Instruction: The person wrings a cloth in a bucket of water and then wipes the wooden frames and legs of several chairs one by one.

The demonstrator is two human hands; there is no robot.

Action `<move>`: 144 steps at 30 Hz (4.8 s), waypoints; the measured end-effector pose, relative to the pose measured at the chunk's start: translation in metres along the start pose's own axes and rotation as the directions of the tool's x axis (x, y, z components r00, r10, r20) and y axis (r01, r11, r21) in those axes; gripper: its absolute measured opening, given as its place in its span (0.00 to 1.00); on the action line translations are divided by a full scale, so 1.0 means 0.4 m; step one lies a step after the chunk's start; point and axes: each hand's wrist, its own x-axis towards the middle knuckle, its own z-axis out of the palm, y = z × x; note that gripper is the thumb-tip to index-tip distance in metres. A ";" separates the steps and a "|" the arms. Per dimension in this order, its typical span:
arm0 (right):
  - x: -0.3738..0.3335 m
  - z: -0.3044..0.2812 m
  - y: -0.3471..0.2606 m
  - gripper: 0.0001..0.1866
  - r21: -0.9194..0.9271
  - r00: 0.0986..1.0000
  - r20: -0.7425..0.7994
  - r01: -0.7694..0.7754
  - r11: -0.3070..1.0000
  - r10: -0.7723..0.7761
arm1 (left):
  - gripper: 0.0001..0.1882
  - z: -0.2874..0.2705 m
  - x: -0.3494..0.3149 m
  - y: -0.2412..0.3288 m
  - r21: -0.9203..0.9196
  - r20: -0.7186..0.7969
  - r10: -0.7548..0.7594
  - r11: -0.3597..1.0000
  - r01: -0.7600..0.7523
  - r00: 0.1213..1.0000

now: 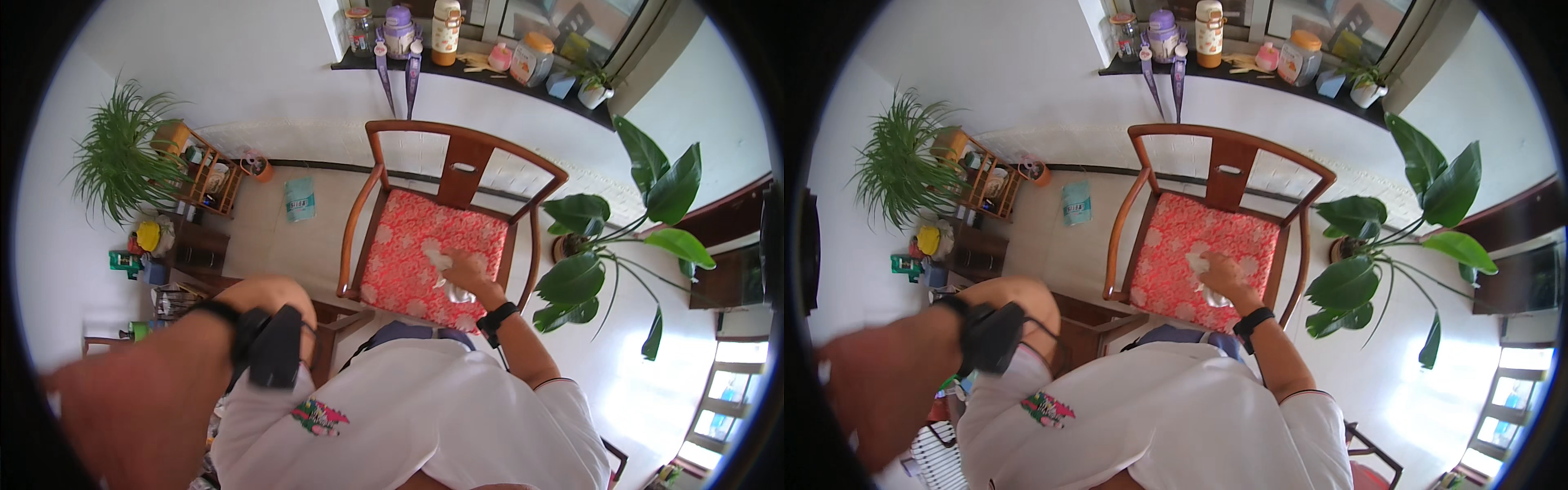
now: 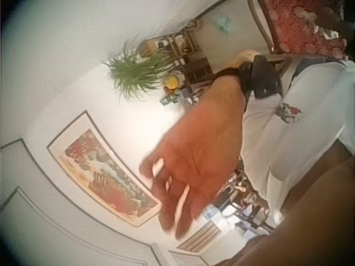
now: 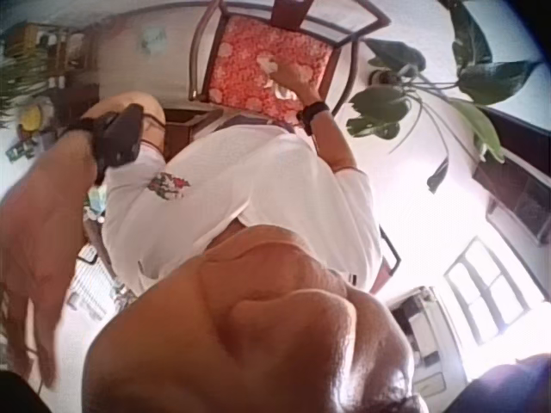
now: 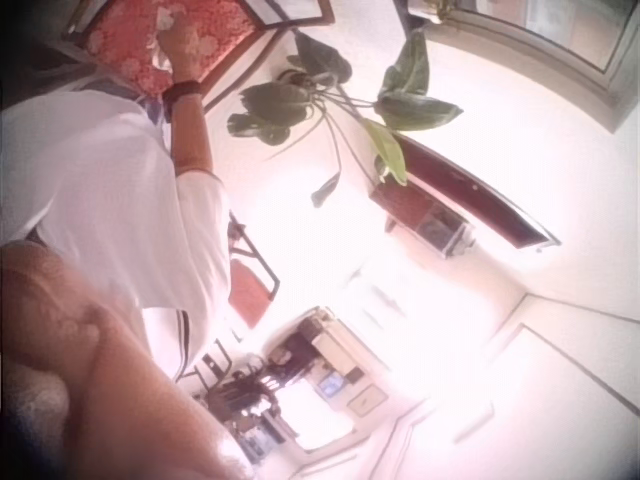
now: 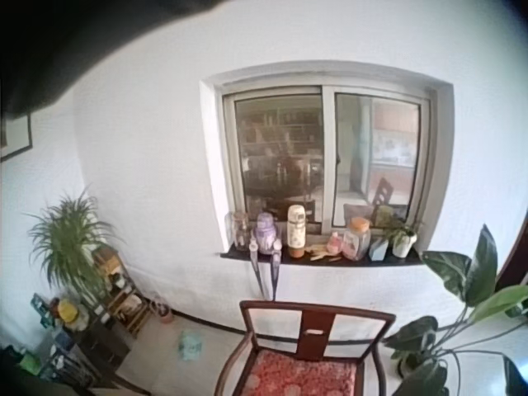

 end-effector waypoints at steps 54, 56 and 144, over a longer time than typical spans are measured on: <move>0.073 -0.393 0.164 0.13 0.950 0.917 -0.311 0.307 0.055 0.249 | 0.14 -0.089 -1.173 -0.293 0.059 0.454 -0.590 -0.728 0.683 -0.668; 0.073 -0.428 0.162 0.16 0.913 0.880 -0.366 0.403 -0.068 0.304 | 0.14 -0.096 -1.180 -0.286 0.112 0.434 -0.576 -0.728 0.676 -0.693; -0.549 0.335 0.596 0.35 0.776 0.372 -0.508 -0.194 0.600 0.777 | 0.17 0.068 -1.244 1.026 0.716 0.257 -0.444 -0.509 0.478 -0.858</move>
